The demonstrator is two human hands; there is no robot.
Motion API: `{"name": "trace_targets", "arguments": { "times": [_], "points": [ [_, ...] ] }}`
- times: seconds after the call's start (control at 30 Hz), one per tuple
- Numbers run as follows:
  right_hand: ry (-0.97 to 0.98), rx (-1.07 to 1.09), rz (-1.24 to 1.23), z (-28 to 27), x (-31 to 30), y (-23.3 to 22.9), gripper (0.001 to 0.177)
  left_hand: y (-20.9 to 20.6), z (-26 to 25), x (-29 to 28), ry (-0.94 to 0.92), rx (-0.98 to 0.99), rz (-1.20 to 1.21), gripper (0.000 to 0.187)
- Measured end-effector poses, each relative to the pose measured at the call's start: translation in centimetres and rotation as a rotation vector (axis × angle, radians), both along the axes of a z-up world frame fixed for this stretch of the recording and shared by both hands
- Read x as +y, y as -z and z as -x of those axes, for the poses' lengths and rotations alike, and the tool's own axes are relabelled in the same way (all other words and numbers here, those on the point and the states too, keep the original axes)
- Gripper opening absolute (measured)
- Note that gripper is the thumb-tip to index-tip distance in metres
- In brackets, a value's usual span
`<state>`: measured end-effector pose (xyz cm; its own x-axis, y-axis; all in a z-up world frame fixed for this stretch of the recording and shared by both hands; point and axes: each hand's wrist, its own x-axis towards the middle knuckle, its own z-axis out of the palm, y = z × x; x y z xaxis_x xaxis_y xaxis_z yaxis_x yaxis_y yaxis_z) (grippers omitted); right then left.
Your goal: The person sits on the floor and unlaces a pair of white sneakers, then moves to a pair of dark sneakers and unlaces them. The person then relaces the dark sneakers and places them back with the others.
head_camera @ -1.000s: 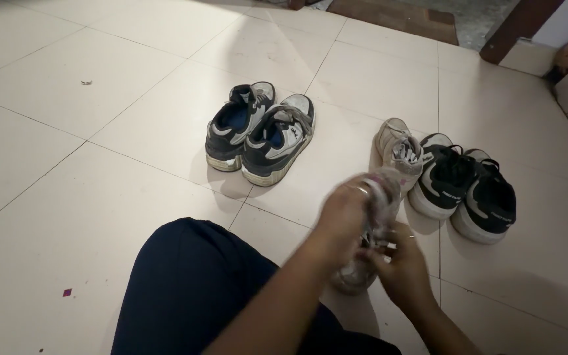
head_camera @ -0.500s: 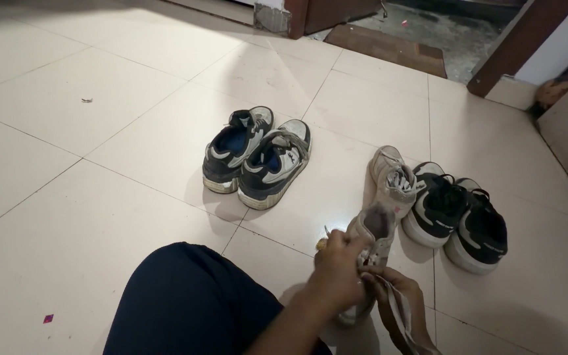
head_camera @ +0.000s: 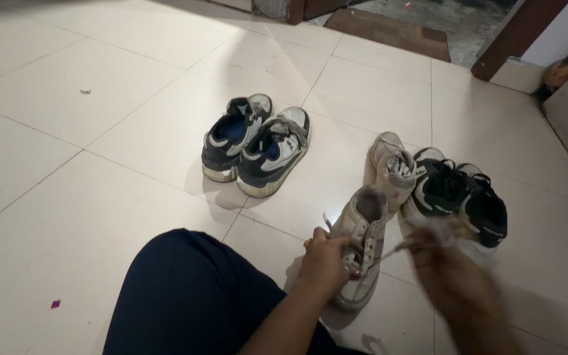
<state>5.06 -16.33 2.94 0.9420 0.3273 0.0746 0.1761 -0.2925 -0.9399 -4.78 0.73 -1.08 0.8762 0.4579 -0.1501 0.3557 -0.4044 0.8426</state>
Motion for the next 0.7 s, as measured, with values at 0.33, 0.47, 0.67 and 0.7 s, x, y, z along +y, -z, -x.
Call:
{"name": "trace_targets", "arguments": {
  "times": [0.33, 0.47, 0.67, 0.7],
  "points": [
    [-0.11, 0.208, -0.457, 0.6, 5.6, -7.0, 0.018, 0.5, -0.3, -0.7, 0.196, -0.371, -0.105, 0.06],
    [-0.32, 0.122, -0.293, 1.5, 8.3, -6.4, 0.017, 2.7, -0.7, -0.8, 0.346, -0.503, 0.023, 0.036],
    [-0.346, 0.006, 0.892, -2.0, 7.7, -4.9, 0.036, 4.9, -2.2, -1.1, 0.258, -0.493, 0.004, 0.008],
    [-0.33, -0.062, 0.768, -2.3, 6.5, -4.3, 0.044, 4.9, -2.4, -0.9, 0.234, -0.557, 0.015, 0.012]
  ]
}}
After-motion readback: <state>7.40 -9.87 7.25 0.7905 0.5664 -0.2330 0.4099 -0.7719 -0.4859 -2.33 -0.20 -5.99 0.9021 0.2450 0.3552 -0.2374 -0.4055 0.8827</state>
